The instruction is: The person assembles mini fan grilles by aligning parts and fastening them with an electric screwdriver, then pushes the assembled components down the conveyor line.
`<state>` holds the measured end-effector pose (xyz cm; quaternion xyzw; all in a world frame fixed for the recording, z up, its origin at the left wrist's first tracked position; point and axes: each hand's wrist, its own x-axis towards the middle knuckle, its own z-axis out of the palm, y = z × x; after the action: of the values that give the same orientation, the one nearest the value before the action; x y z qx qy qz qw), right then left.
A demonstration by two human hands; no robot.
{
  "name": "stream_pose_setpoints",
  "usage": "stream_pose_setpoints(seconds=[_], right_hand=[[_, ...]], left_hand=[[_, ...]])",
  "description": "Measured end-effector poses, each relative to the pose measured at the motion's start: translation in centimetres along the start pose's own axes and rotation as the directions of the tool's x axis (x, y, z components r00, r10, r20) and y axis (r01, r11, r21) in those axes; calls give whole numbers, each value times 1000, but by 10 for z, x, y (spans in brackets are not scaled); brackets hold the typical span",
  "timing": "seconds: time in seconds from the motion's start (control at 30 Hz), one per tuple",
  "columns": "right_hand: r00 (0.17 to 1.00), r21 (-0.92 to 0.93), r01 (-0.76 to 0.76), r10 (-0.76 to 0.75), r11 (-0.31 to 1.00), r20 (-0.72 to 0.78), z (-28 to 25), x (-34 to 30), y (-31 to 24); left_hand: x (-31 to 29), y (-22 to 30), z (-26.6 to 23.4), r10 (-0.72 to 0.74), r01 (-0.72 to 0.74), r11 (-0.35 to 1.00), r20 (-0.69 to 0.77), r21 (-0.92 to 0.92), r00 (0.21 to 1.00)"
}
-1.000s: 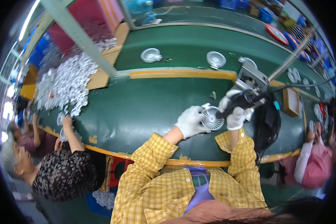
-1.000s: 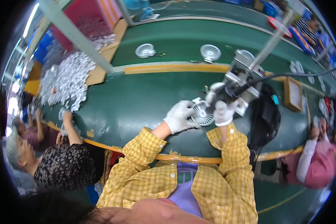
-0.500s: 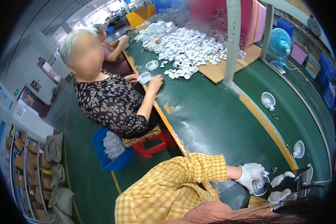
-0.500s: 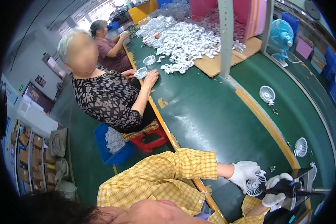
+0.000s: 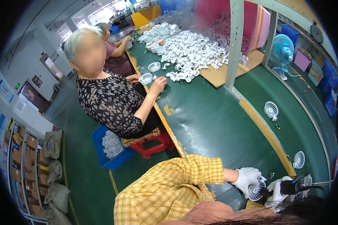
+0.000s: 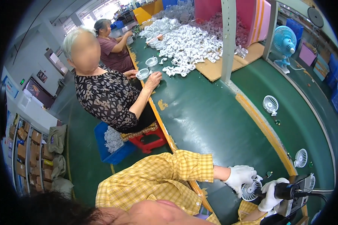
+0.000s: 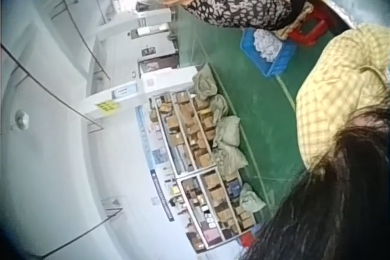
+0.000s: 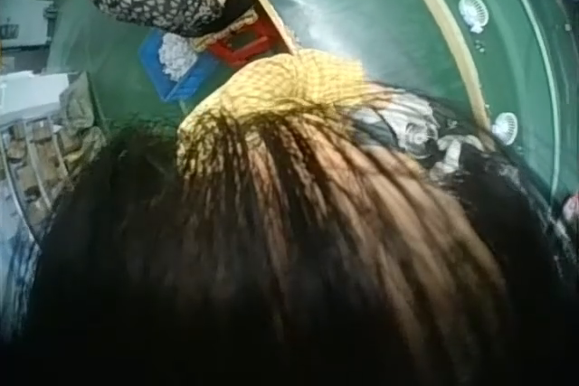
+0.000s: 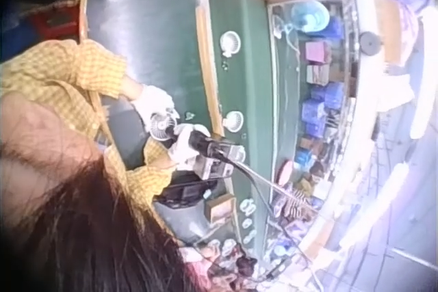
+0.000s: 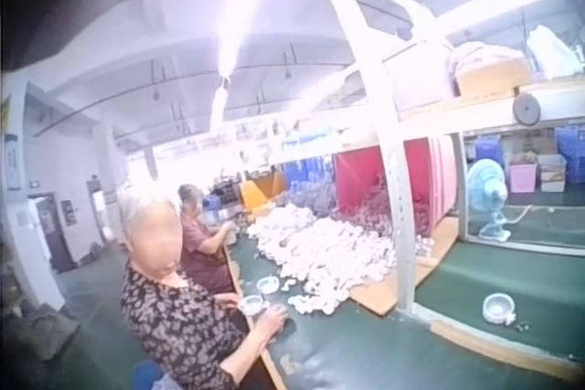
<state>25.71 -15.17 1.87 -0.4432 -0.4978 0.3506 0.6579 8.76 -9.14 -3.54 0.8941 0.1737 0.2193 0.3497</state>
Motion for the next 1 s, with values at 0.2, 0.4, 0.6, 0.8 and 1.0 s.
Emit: stream_pose_setpoints(seconds=[0.2,0.4,0.6,0.8,1.0], right_hand=[[998,92,-20,25,996,-60,4,-7,0],[999,101,2,3,995,-51,1,-5,4],[998,103,22,-16,994,-55,0,-4,3],[999,120,11,-6,993,-44,3,-4,3],[999,122,31,-26,992,-44,2,-5,4]], left_hand=[[1,3,2,-6,5,1000,50,12,999],[1,5,-2,-21,19,999,51,31,998],[4,6,-4,-30,28,999,72,28,997],[1,5,-4,-23,21,1000,52,22,998],[2,0,-1,-14,12,1000,61,26,998]])
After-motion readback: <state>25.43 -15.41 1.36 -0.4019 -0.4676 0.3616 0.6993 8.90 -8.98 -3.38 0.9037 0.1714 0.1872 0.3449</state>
